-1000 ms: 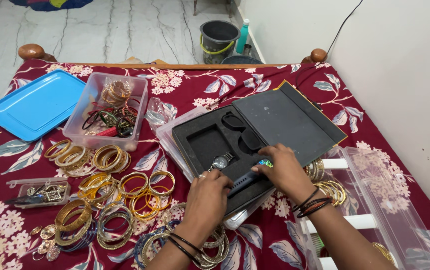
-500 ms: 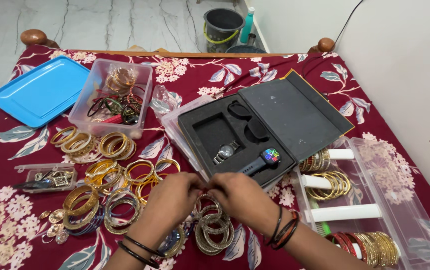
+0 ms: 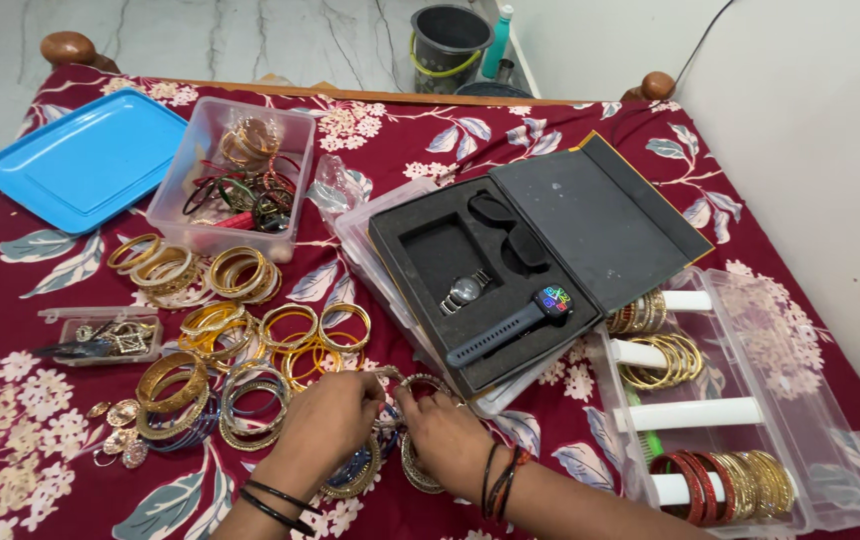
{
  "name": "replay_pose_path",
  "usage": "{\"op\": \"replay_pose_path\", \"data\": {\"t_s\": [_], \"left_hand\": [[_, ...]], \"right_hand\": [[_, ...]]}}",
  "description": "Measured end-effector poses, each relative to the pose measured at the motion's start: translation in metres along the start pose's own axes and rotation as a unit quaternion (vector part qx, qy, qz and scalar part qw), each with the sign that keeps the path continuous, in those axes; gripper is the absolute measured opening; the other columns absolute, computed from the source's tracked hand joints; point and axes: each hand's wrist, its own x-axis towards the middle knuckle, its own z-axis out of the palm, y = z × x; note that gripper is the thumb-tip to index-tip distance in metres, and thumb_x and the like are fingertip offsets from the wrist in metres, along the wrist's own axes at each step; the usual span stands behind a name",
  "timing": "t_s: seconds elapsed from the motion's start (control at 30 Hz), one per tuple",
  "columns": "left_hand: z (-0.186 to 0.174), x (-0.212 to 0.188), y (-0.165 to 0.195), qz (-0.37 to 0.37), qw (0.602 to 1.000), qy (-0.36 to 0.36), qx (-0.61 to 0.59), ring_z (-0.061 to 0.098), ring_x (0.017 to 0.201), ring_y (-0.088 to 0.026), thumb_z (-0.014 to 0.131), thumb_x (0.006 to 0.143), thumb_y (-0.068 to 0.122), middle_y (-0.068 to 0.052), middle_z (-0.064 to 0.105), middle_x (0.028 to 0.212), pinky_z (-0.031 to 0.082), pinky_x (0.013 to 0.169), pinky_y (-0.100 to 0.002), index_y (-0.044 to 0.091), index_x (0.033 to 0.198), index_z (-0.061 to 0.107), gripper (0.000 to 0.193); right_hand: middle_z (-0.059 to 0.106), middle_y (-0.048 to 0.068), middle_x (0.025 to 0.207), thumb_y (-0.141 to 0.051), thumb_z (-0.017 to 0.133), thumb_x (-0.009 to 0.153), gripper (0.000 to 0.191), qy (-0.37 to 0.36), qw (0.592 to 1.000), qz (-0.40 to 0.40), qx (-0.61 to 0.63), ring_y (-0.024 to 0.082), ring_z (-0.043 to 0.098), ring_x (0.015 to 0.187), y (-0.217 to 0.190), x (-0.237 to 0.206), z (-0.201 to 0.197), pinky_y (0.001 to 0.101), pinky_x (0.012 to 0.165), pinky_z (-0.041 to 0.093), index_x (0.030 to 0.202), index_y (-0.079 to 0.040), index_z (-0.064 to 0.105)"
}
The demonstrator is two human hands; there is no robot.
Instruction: The person fastens a smartwatch onto their wrist, puts on bangles and a ring, then removes the watch and places it in its storage case. They then take bangles off their wrist and sort them into divided plastic storage boxes on the bed.
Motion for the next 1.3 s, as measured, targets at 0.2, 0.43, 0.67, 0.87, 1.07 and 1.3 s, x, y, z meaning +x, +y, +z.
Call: {"op": "replay_pose_path", "data": {"t_s": [0.2, 0.43, 0.67, 0.87, 1.07, 1.3], "left_hand": [[0.002, -0.001, -0.001, -0.005, 1.000, -0.008, -0.010, 0.073, 0.095, -0.032, 0.068, 0.088, 0.027, -0.010, 0.076, 0.098, 0.058, 0.085, -0.046, 0.019, 0.103, 0.076, 0.019], [0.001, -0.003, 0.000, -0.010, 1.000, -0.011, -0.011, 0.073, 0.095, -0.031, 0.068, 0.088, 0.025, -0.010, 0.076, 0.100, 0.058, 0.085, -0.045, 0.019, 0.105, 0.076, 0.019], [0.010, 0.002, -0.004, -0.008, 1.000, 0.006, -0.011, 0.072, 0.099, -0.032, 0.068, 0.087, 0.023, -0.010, 0.076, 0.101, 0.057, 0.086, -0.046, 0.019, 0.104, 0.075, 0.019], [0.013, 0.011, 0.000, -0.001, 0.999, 0.012, -0.046, 0.072, 0.098, -0.032, 0.066, 0.087, 0.021, -0.009, 0.076, 0.103, 0.056, 0.088, -0.046, 0.021, 0.108, 0.075, 0.023], [0.010, 0.050, 0.020, 0.048, 0.977, 0.083, -0.189, 0.075, 0.092, -0.034, 0.061, 0.094, 0.034, -0.017, 0.078, 0.096, 0.057, 0.084, -0.044, 0.002, 0.128, 0.061, 0.047], [-0.005, 0.094, 0.062, -0.065, 0.965, 0.039, -0.250, 0.077, 0.084, -0.039, 0.050, 0.102, 0.045, -0.025, 0.075, 0.079, 0.060, 0.082, -0.045, -0.007, 0.136, 0.045, 0.063]], "right_hand": [[0.068, 0.020, 0.109, -0.004, 0.066, 0.085, 0.073, 0.016, 1.000, -0.010, -0.015, 0.033, 0.062, 0.107, 0.000, 0.001, 0.007, 0.0449, 0.092, 0.052, 0.151, 0.003, 0.034], [0.069, 0.023, 0.107, 0.004, 0.068, 0.078, 0.068, 0.061, 0.997, -0.045, 0.024, 0.037, 0.065, 0.106, -0.001, -0.007, -0.006, 0.0474, 0.092, 0.051, 0.141, 0.005, 0.043], [0.066, 0.022, 0.105, -0.003, 0.072, 0.080, 0.051, 0.036, 0.990, -0.020, 0.131, 0.039, 0.066, 0.100, 0.002, -0.016, -0.023, 0.0471, 0.087, 0.053, 0.126, 0.004, 0.050], [0.069, 0.018, 0.101, -0.018, 0.077, 0.084, 0.031, 0.174, 0.966, -0.034, 0.188, 0.039, 0.068, 0.093, 0.002, -0.021, -0.057, 0.0477, 0.079, 0.055, 0.107, -0.002, 0.064], [0.069, 0.018, 0.063, -0.042, 0.067, 0.093, 0.038, 0.287, 0.852, 0.325, 0.294, 0.035, 0.067, 0.060, 0.101, -0.031, -0.120, 0.0447, 0.059, 0.055, 0.094, -0.004, 0.071], [0.078, 0.020, 0.071, -0.059, 0.049, 0.100, 0.080, 0.091, 0.767, 0.523, 0.361, 0.029, 0.078, 0.060, 0.213, -0.058, -0.120, 0.0360, 0.054, 0.063, 0.089, 0.016, 0.075]]}}
